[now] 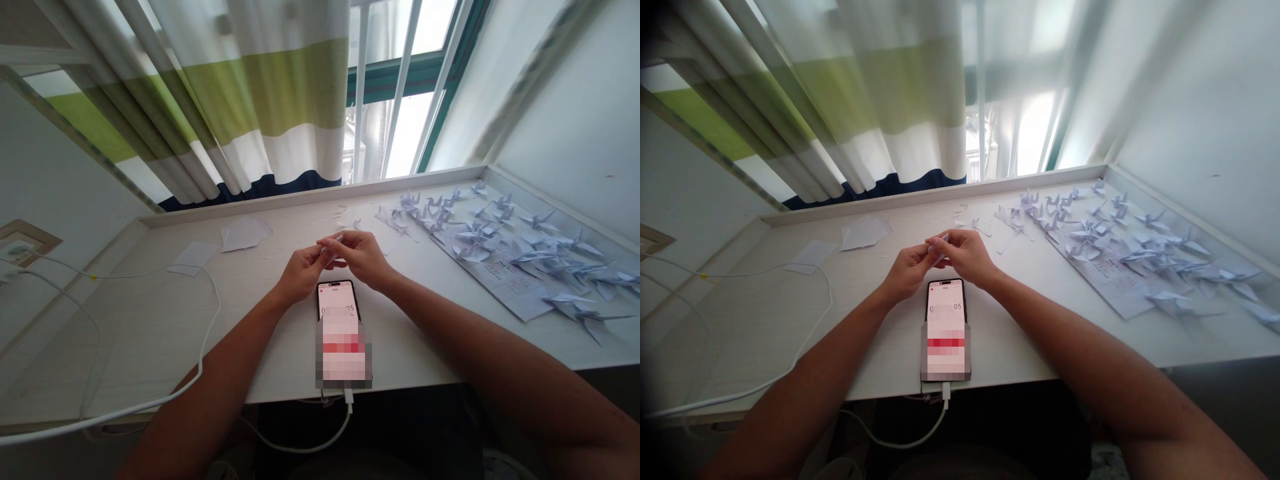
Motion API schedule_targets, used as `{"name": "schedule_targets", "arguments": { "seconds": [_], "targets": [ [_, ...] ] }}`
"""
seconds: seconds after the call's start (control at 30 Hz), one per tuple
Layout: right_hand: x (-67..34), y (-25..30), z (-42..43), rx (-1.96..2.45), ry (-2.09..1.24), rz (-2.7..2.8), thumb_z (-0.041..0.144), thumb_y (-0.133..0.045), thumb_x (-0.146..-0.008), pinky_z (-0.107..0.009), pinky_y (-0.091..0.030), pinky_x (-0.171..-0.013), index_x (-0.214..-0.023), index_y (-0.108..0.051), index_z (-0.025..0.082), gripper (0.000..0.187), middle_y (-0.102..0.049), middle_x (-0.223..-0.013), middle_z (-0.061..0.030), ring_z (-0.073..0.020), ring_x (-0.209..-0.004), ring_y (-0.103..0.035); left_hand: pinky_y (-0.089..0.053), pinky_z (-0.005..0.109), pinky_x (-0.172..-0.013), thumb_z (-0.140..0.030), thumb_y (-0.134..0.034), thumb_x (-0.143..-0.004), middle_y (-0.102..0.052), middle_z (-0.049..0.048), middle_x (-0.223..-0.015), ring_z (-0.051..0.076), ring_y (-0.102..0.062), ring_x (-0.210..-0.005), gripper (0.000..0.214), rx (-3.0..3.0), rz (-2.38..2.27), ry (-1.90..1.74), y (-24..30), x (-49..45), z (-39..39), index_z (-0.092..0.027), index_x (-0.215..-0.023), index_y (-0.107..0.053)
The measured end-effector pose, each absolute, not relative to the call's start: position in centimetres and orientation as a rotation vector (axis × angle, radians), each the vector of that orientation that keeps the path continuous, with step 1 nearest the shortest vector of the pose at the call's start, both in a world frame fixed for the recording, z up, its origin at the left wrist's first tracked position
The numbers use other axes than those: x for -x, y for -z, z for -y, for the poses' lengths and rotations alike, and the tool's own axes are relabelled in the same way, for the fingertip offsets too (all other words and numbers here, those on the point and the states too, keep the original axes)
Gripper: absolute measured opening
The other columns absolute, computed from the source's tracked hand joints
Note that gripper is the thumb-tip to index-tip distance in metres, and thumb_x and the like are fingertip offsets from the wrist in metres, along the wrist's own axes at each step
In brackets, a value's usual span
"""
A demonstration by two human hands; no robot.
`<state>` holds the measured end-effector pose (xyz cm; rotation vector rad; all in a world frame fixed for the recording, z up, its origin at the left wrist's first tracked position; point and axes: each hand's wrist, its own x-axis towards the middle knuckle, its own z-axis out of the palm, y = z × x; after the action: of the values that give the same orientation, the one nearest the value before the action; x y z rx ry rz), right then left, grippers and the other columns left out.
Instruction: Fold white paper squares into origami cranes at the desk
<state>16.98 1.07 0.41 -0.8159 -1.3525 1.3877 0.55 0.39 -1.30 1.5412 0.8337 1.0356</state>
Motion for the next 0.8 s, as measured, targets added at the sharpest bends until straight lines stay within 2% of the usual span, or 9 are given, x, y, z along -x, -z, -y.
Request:
{"name": "schedule_targets", "arguments": {
  "seconds": [0.13,0.27,0.47,0.53,0.63,0.8],
  "targets": [
    [-17.02,-0.53,-1.13,0.774,-1.433,1.348,0.055,-0.085,-0.076,-0.032,-0.062,-0.064,-0.087,-0.080,0.020,0.037,-0.072,-0.074,-0.0020,-0.0148,-0.069,-0.066,-0.061,0.042,-0.090,-0.058,-0.074,-0.086,-0.080,0.0107,-0.100,0.026,-0.079,-0.092,0.050,-1.468,-0.826,-1.011,1.01,-0.36,-0.45,-0.012,-0.106,-0.078],
    [-17.22,-0.55,-1.26,0.728,-1.485,1.370,0.057,-0.083,-0.077,-0.033,-0.064,-0.071,-0.092,-0.081,0.020,0.040,-0.074,-0.080,-0.0030,-0.0163,-0.077,-0.070,-0.063,0.045,-0.090,-0.062,-0.073,-0.085,-0.080,0.0112,-0.104,0.027,-0.079,-0.091,0.055,-1.397,-0.815,-1.038,0.71,-0.41,-0.39,-0.012,-0.106,-0.079],
    [-17.48,-0.58,-1.22,0.734,-1.525,1.357,0.055,-0.080,-0.083,-0.030,-0.059,-0.065,-0.095,-0.081,0.020,0.037,-0.075,-0.083,-0.0045,-0.0142,-0.071,-0.067,-0.064,0.045,-0.089,-0.058,-0.072,-0.088,-0.081,0.0125,-0.099,0.028,-0.080,-0.091,0.052,-1.418,-0.804,-1.022,0.59,-0.18,-0.35,-0.010,-0.108,-0.078],
    [-17.56,-0.53,-1.30,0.724,-1.532,1.349,0.053,-0.081,-0.082,-0.029,-0.057,-0.066,-0.094,-0.082,0.020,0.035,-0.077,-0.088,-0.0057,-0.0148,-0.074,-0.067,-0.063,0.046,-0.090,-0.055,-0.073,-0.089,-0.081,0.0128,-0.099,0.028,-0.080,-0.091,0.049,-1.426,-0.781,-1.001,0.54,-0.02,-0.37,-0.010,-0.108,-0.078],
    [-17.66,-0.37,-1.50,0.696,-1.538,1.340,0.052,-0.081,-0.083,-0.029,-0.057,-0.072,-0.093,-0.083,0.021,0.033,-0.079,-0.095,-0.0069,-0.0162,-0.084,-0.069,-0.063,0.047,-0.090,-0.054,-0.073,-0.090,-0.082,0.0140,-0.100,0.029,-0.080,-0.090,0.048,-1.449,-0.775,-0.990,0.48,0.13,-0.41,-0.010,-0.108,-0.078],
    [-17.69,-0.24,-1.69,0.647,-1.582,1.352,0.052,-0.072,-0.091,-0.033,-0.056,-0.085,-0.099,-0.084,0.022,0.034,-0.080,-0.101,-0.0068,-0.0166,-0.087,-0.070,-0.063,0.044,-0.084,-0.054,-0.069,-0.092,-0.082,0.0159,-0.099,0.030,-0.080,-0.091,0.049,-1.503,-0.781,-1.007,0.42,0.22,-0.46,-0.009,-0.110,-0.076]
  ]
}}
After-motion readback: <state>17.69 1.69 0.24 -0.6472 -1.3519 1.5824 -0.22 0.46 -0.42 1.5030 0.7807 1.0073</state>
